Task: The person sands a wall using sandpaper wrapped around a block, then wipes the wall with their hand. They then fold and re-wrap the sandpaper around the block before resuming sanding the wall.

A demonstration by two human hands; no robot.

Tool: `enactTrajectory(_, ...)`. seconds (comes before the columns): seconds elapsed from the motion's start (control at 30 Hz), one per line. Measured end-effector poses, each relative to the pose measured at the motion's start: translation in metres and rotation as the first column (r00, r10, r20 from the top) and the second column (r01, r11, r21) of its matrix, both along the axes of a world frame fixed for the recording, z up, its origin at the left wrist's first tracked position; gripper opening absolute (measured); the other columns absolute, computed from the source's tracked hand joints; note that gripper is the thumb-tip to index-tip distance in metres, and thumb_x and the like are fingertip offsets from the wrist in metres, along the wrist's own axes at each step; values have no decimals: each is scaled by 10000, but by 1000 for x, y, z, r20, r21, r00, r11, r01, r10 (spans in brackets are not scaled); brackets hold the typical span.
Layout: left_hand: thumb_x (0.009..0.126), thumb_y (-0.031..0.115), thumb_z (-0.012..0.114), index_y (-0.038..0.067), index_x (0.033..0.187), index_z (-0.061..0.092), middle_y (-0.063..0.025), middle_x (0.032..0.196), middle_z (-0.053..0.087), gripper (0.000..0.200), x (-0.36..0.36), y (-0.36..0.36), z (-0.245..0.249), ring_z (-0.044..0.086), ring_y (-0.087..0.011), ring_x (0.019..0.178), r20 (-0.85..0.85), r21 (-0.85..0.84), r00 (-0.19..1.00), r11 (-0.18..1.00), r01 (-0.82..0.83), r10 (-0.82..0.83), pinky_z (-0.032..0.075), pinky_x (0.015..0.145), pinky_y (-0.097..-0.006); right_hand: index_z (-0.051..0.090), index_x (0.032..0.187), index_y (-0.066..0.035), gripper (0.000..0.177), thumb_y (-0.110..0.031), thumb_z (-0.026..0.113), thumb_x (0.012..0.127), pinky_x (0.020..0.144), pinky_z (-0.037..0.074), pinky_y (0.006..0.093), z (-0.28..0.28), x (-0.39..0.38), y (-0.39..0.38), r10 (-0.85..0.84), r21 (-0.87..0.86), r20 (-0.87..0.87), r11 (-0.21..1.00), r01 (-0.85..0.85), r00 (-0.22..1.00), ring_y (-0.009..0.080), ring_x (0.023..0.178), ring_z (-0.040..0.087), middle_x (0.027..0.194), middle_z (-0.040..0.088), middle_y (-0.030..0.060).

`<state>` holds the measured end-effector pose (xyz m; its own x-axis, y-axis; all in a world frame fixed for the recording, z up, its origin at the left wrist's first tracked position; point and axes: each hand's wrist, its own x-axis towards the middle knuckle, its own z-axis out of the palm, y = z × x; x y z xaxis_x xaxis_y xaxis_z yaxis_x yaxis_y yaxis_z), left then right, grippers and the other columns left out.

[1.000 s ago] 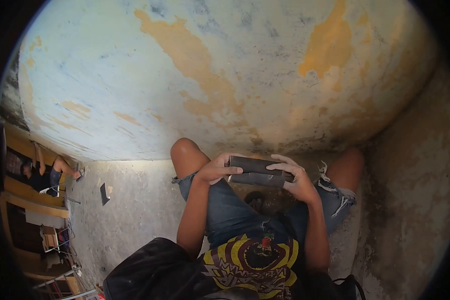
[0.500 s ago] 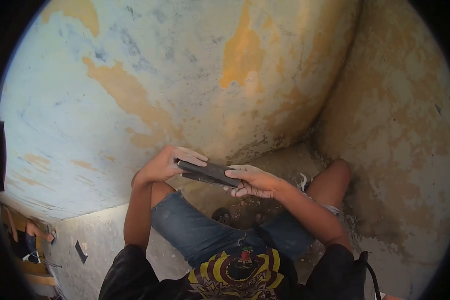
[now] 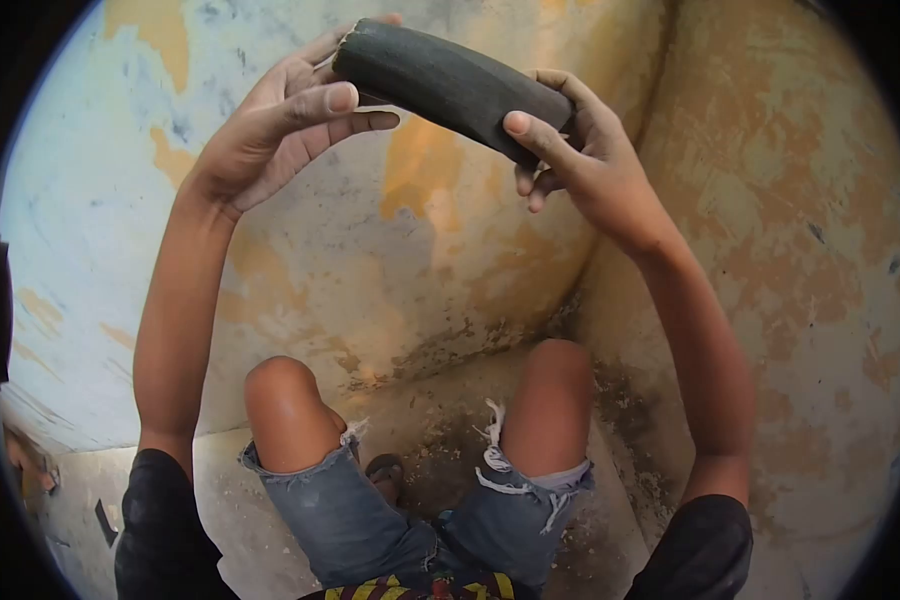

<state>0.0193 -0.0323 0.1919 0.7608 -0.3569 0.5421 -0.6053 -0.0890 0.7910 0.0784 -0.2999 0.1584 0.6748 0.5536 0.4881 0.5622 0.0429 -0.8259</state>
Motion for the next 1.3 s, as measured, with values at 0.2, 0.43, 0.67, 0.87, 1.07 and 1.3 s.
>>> enactTrajectory(0.2,897,249,752,-16,1110,686,-10,881,689,346,3,-27,2,587,-85,830,284,-57,870,913,-405,404,454,797,-245,429,1345,31,591,-293,706,935,635,572,235,-30,22,35,203,211,-284,967,-145,937,147,725,675,1052,596,111)
enactTrajectory(0.43,876,347,771,1,932,711,-9,776,653,355,40,-63,1,535,-62,700,256,-297,889,906,-301,379,443,658,-240,583,1168,28,464,-314,748,900,654,560,185,-1,8,-22,172,171,-368,979,-115,914,108,731,674,909,639,49)
enactTrajectory(0.67,968,285,661,-12,1114,644,-40,982,692,331,91,-117,-17,656,-119,902,-34,-118,991,985,124,-129,526,860,-288,554,1217,57,557,-343,757,888,656,562,170,-35,-6,-69,-101,249,-542,929,275,834,107,767,677,963,645,84)
enactTrajectory(0.87,854,117,776,-48,1072,671,-96,948,729,293,116,-175,-128,667,-104,835,-229,-32,965,992,126,-130,542,776,-262,545,1237,38,480,-247,736,902,659,596,271,-182,6,-121,17,231,-560,963,136,828,168,768,695,965,674,99)
enactTrajectory(1.07,840,197,777,-34,1105,647,-87,913,727,375,173,-190,-364,666,-140,853,-444,249,894,967,51,68,534,770,-322,499,1273,23,419,-210,660,964,640,601,289,-420,27,-112,-120,195,-833,850,490,540,168,735,690,908,669,104)
enactTrajectory(1.3,903,158,730,-40,1305,494,-86,1186,662,506,160,-183,-539,634,-151,1021,-818,78,570,968,240,-75,505,926,-328,456,1329,9,435,-205,618,986,642,604,313,-531,-3,-129,22,168,-951,874,455,309,205,808,701,1048,634,127)
